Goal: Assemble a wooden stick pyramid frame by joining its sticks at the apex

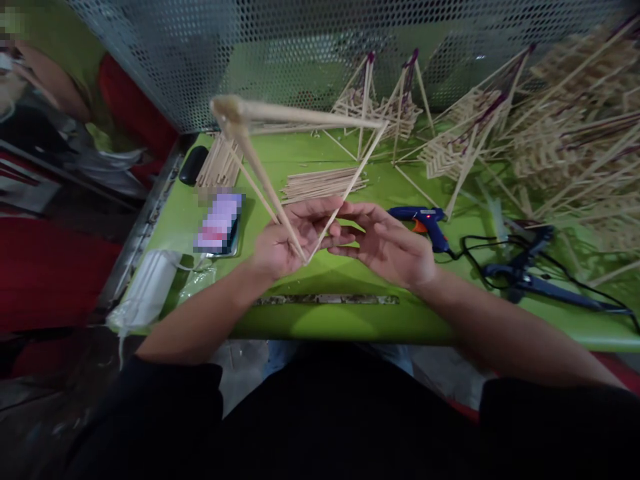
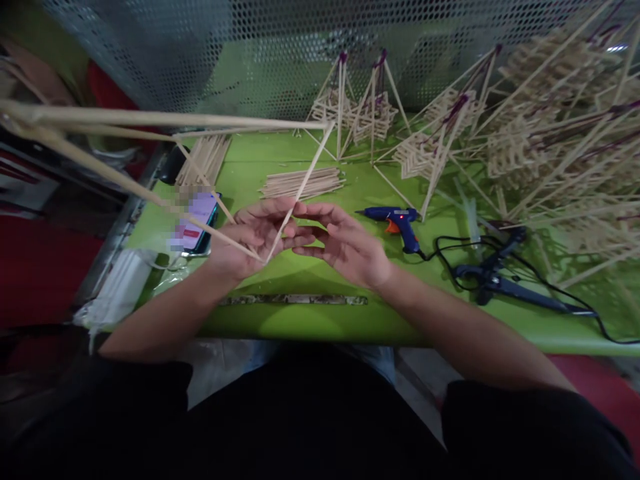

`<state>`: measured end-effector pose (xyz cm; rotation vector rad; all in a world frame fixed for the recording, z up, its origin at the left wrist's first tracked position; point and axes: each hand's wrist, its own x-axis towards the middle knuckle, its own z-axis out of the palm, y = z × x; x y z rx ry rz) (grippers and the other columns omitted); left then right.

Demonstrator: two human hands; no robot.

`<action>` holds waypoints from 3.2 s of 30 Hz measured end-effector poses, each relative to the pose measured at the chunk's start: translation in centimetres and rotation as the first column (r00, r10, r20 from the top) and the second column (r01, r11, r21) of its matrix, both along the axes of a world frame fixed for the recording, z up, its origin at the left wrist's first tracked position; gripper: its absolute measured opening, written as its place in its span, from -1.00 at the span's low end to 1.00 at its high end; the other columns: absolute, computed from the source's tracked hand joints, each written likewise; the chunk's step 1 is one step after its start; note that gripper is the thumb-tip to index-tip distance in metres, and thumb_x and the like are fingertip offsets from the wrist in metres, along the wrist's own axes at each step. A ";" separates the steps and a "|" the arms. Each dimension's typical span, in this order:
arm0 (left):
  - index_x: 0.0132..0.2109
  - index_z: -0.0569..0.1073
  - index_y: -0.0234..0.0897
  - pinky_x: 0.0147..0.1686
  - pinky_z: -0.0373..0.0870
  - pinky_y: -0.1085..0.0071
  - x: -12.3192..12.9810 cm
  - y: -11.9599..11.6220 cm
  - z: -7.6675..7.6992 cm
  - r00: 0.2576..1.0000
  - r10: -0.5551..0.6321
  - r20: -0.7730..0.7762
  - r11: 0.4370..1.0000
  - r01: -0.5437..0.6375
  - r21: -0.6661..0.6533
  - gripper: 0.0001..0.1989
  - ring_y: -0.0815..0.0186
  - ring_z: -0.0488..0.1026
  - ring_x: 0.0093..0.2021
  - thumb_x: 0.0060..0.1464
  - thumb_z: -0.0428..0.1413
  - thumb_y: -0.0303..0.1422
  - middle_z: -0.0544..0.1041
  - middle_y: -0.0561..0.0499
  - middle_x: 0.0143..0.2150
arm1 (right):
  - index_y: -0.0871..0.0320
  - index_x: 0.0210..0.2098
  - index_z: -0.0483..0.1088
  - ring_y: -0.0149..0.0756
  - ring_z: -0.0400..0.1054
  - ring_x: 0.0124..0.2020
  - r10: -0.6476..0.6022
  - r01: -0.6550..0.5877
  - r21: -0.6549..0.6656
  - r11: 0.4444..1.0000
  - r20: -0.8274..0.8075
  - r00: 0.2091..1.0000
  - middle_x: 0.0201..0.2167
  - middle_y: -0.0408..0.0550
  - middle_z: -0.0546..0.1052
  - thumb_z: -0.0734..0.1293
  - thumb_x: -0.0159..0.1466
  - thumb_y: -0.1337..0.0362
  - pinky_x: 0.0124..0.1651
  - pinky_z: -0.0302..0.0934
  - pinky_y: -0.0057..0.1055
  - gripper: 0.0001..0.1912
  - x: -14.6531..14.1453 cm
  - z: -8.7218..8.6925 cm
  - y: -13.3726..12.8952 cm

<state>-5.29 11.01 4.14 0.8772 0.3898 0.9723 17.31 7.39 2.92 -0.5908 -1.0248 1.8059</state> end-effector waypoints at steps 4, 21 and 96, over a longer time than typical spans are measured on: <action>0.09 0.79 -0.29 0.01 0.76 0.15 -0.1 0.0 0.2 0.999 0.019 -0.028 1.000 -0.019 0.009 -0.38 0.17 0.69 -0.17 -0.22 0.27 -0.44 0.79 -0.19 0.08 | -0.06 0.13 0.61 -0.01 0.60 0.22 -0.125 0.103 0.132 0.986 0.170 0.978 0.19 0.03 0.68 0.51 0.49 -0.14 0.37 0.53 0.12 -0.61 0.6 -0.4 0.5; 0.14 0.81 -0.19 0.04 0.73 0.28 -2.9 3.4 0.3 0.989 0.123 -0.085 0.965 -0.099 0.244 -0.42 0.23 0.69 -0.10 -0.07 0.30 -0.43 0.78 -0.15 0.20 | -0.05 -0.01 0.68 0.03 0.69 0.11 -0.470 0.259 0.413 0.873 0.573 0.672 0.03 0.03 0.74 0.51 0.46 0.16 0.38 0.53 0.14 -0.86 10.4 2.9 4.3; 0.15 0.82 -0.31 -0.09 0.72 0.27 -7.1 6.7 0.3 0.936 0.296 -0.193 0.933 -0.239 0.270 -0.52 0.19 0.70 -0.16 0.13 0.35 -0.22 0.79 -0.28 0.13 | -0.04 -0.21 0.34 -0.15 0.49 -0.34 -0.345 -0.014 0.429 0.903 0.744 0.572 -0.34 -0.09 0.60 0.52 0.50 -0.07 -0.23 0.40 -0.13 -0.63 12.1 4.5 3.5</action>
